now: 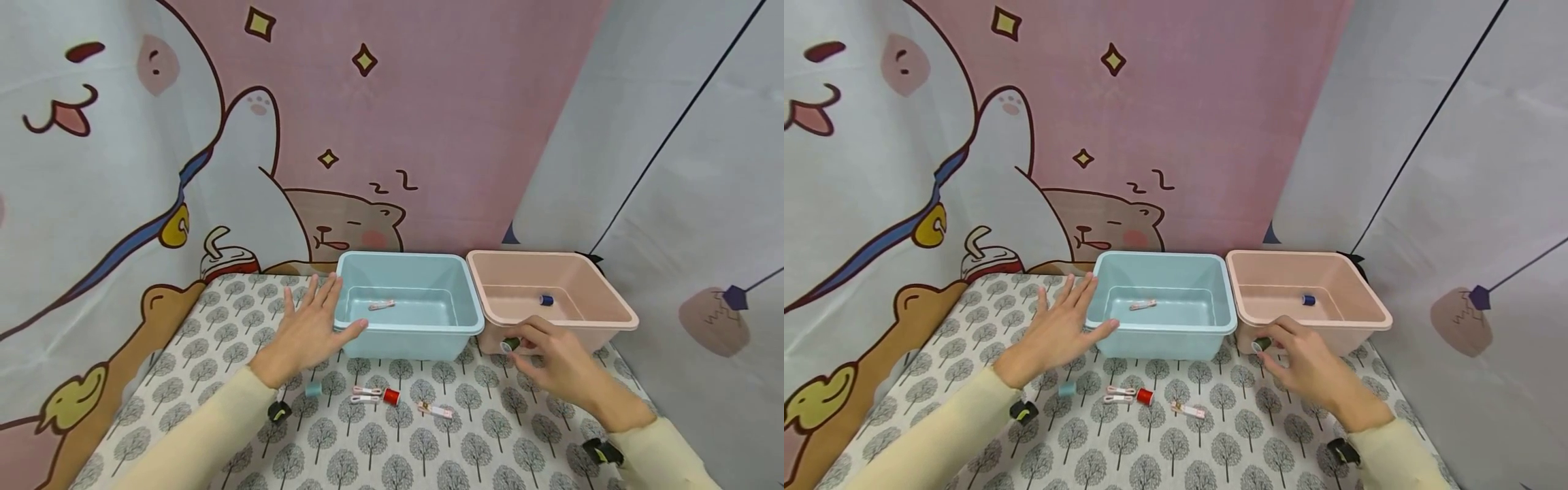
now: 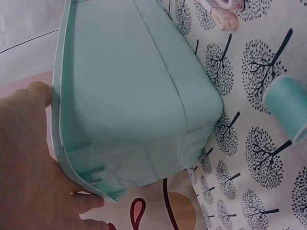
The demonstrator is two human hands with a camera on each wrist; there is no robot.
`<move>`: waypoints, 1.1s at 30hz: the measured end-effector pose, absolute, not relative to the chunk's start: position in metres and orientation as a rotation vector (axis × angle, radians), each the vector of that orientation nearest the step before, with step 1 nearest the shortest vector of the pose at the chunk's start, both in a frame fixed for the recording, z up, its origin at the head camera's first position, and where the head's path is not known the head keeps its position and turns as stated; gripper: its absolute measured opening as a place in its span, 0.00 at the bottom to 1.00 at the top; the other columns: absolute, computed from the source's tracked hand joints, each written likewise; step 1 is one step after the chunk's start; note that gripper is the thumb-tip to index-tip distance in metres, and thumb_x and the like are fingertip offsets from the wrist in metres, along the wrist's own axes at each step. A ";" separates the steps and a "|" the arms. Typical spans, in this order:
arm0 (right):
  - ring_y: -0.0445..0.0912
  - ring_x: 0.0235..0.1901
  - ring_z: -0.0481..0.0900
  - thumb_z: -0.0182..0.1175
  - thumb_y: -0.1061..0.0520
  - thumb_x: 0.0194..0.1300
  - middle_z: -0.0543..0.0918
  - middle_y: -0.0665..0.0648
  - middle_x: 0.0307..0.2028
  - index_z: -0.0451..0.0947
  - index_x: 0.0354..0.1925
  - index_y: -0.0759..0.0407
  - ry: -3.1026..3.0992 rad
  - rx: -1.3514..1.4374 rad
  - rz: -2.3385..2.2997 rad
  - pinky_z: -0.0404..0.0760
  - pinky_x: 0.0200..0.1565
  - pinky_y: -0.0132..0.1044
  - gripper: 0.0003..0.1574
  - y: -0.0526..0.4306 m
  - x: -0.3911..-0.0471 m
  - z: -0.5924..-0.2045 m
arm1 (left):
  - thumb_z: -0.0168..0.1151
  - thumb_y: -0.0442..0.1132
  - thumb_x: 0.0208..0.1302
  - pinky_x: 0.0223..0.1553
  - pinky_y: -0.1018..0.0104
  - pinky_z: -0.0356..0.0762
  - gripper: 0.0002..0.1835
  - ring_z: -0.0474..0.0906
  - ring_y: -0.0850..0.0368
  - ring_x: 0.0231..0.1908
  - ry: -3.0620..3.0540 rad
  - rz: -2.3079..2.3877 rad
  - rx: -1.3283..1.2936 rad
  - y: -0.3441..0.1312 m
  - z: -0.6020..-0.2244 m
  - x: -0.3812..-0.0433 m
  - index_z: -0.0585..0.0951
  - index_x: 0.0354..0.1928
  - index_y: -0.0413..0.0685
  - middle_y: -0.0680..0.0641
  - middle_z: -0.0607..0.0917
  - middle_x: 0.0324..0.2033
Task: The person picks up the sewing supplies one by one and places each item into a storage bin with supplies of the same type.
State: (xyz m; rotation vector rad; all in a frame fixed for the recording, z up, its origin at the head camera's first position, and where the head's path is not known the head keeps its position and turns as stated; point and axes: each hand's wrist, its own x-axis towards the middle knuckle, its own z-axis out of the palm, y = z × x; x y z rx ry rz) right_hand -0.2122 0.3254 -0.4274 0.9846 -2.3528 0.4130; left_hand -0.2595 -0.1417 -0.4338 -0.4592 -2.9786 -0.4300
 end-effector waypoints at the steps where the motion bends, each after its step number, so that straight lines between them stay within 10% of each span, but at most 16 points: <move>1: 0.41 0.36 0.88 0.87 0.69 0.50 0.91 0.51 0.44 0.93 0.52 0.56 -2.340 1.000 0.421 0.89 0.40 0.24 0.29 0.326 -0.214 -0.425 | 0.40 0.88 0.80 0.87 0.12 0.24 0.65 0.36 0.34 0.96 -2.980 -0.428 -0.460 -0.142 -0.434 -0.260 0.48 0.97 0.45 0.45 0.45 0.96; 33: 0.46 0.33 0.91 0.85 0.70 0.52 0.93 0.56 0.41 0.95 0.46 0.60 -2.340 0.865 0.382 0.88 0.40 0.25 0.21 0.378 -0.288 -0.380 | 0.41 0.88 0.79 0.89 0.15 0.23 0.66 0.35 0.36 0.96 -3.015 -0.418 -0.447 -0.141 -0.435 -0.263 0.45 0.97 0.46 0.47 0.42 0.97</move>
